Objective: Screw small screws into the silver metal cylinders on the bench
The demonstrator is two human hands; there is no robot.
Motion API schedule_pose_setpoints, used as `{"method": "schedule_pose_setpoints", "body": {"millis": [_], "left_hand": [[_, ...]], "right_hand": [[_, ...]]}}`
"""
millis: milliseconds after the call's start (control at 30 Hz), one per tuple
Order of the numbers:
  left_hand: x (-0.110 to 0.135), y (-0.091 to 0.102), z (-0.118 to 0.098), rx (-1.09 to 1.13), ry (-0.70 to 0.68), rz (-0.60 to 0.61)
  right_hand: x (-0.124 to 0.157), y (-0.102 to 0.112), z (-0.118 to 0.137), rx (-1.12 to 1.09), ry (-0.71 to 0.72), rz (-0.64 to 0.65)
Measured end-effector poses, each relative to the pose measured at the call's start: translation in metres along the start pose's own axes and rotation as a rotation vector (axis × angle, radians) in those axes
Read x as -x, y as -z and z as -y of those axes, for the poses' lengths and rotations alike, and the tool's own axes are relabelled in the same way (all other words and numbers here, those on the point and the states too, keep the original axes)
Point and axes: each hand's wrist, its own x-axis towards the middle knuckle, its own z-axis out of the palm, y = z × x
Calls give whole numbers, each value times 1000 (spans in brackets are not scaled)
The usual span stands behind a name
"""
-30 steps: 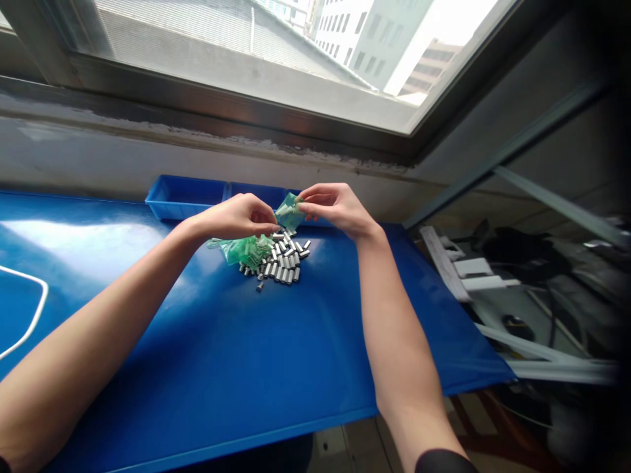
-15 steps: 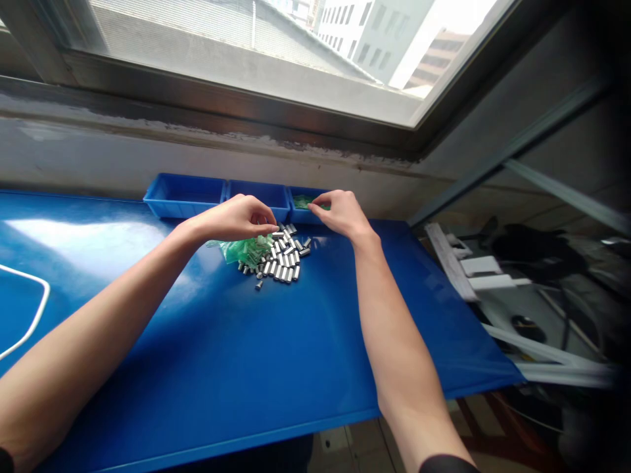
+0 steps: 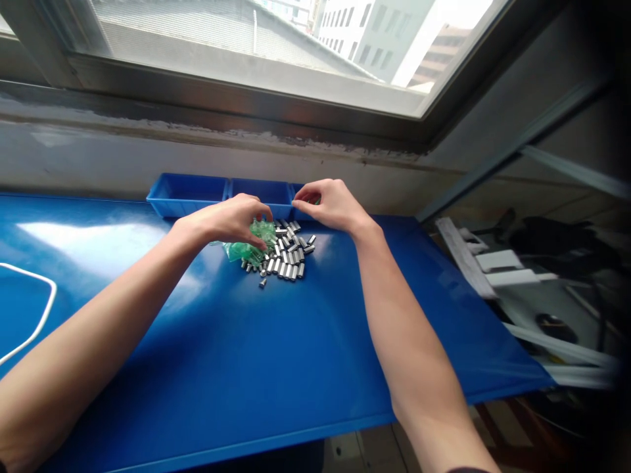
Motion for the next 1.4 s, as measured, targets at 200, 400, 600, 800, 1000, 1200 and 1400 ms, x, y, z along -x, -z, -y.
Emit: {"method": "schedule_pose_setpoints", "body": {"millis": [200,400,600,800,1000,1200,1400], "left_hand": [[-5,-2,-5,89,-33,-86],[-5,-7,-12,289,27,-181],[-9,-20,-20,510,47,-353],[-11,-29,-26,615,82,-359],[-9,-22,-27,382,76,-314],[-7,-15,-22,208,25,-224],[-5,-11,-18,158,-34,-178]], "right_hand": [[-3,-2,0,-44,-4,37],[1,5,-3,-302,-56,331],[3,13,-1,-482,-24,385],[9,22,-9,-561,-54,321],[14,40,-22,-430,-59,-91],[11,31,-37,156,-66,-457],[8,-1,-50,291,-98,-115]]}}
